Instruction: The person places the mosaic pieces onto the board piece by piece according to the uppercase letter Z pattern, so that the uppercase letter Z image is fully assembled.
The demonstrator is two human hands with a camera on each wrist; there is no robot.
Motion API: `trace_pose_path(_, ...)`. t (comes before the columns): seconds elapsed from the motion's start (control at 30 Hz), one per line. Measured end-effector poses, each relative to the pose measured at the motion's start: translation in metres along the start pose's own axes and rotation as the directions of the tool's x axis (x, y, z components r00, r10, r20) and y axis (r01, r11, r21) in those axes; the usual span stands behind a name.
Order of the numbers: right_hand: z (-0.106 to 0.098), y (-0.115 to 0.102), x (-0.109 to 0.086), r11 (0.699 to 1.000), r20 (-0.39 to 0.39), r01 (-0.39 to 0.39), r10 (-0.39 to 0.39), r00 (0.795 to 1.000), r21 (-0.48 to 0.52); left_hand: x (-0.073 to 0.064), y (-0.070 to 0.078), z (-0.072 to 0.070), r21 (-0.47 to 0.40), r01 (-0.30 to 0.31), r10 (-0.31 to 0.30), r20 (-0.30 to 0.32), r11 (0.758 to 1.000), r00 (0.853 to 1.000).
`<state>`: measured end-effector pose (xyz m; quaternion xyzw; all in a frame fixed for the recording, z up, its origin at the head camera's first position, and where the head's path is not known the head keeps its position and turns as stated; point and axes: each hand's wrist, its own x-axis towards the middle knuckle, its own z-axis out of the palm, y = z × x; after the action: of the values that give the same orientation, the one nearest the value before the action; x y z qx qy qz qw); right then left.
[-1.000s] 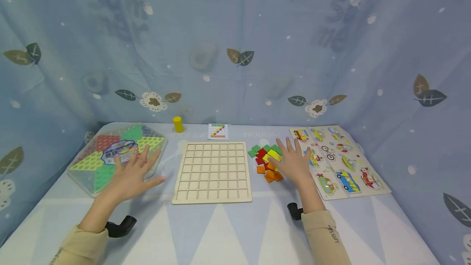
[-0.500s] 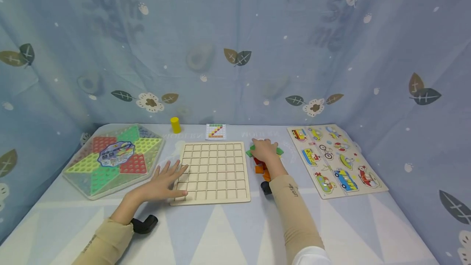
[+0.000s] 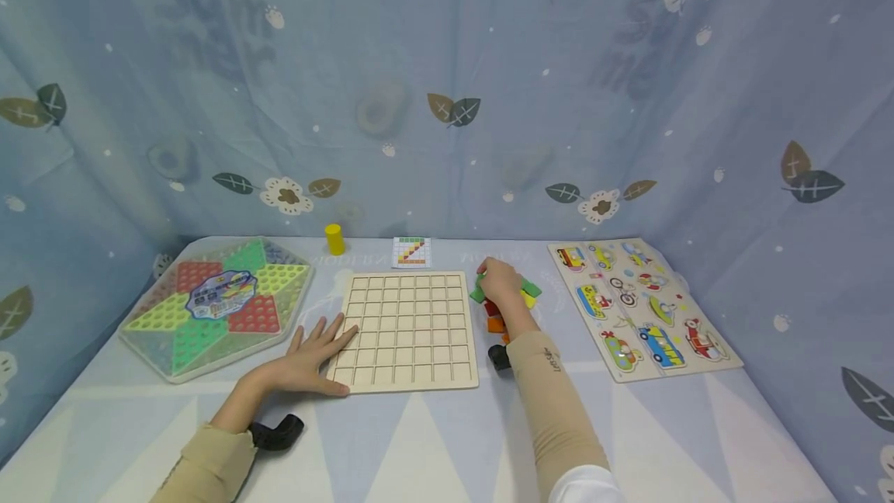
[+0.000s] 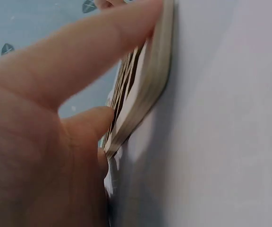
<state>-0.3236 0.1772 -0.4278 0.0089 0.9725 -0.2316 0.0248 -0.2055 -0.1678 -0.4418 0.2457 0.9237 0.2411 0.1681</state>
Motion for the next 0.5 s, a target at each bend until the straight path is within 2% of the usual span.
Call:
trace_pose_path(0.1, 0.003, -0.004, -0.001, 0.988, -0.022, 0.032, -0.029, 0.999, 0.150, -0.001, -0.002, 0.002, -0.009, 0.006, -0.006, 0.000, 1.000, 1.000)
trace_pose_path(0.17, 0.007, -0.009, -0.001, 0.960, -0.023, 0.052, -0.048, 0.999, 0.274, -0.002, -0.003, 0.003, -0.010, 0.012, -0.012, 0.005, 1.000, 1.000)
trace_pose_path(0.27, 0.013, -0.023, 0.000, 0.874, 0.025, 0.047, -0.067, 0.997, 0.483, -0.002, -0.004, 0.004, -0.008, 0.015, -0.015, 0.009, 1.000, 1.000)
trace_pose_path(0.37, 0.021, -0.043, 0.001, 0.778, 0.091, 0.006, -0.081, 0.993, 0.628, -0.002, -0.003, 0.003, -0.011, 0.008, -0.008, 0.007, 1.000, 1.000)
trace_pose_path(0.43, 0.025, -0.057, 0.003, 0.741, 0.124, -0.019, -0.087, 0.988, 0.671, -0.002, -0.002, 0.002, -0.023, -0.007, 0.007, -0.001, 1.000, 1.000)
trace_pose_path(0.5, 0.031, -0.071, 0.005, 0.726, 0.143, -0.024, -0.104, 0.984, 0.688, -0.001, -0.001, 0.000, -0.031, -0.009, 0.009, 0.001, 0.999, 1.000)
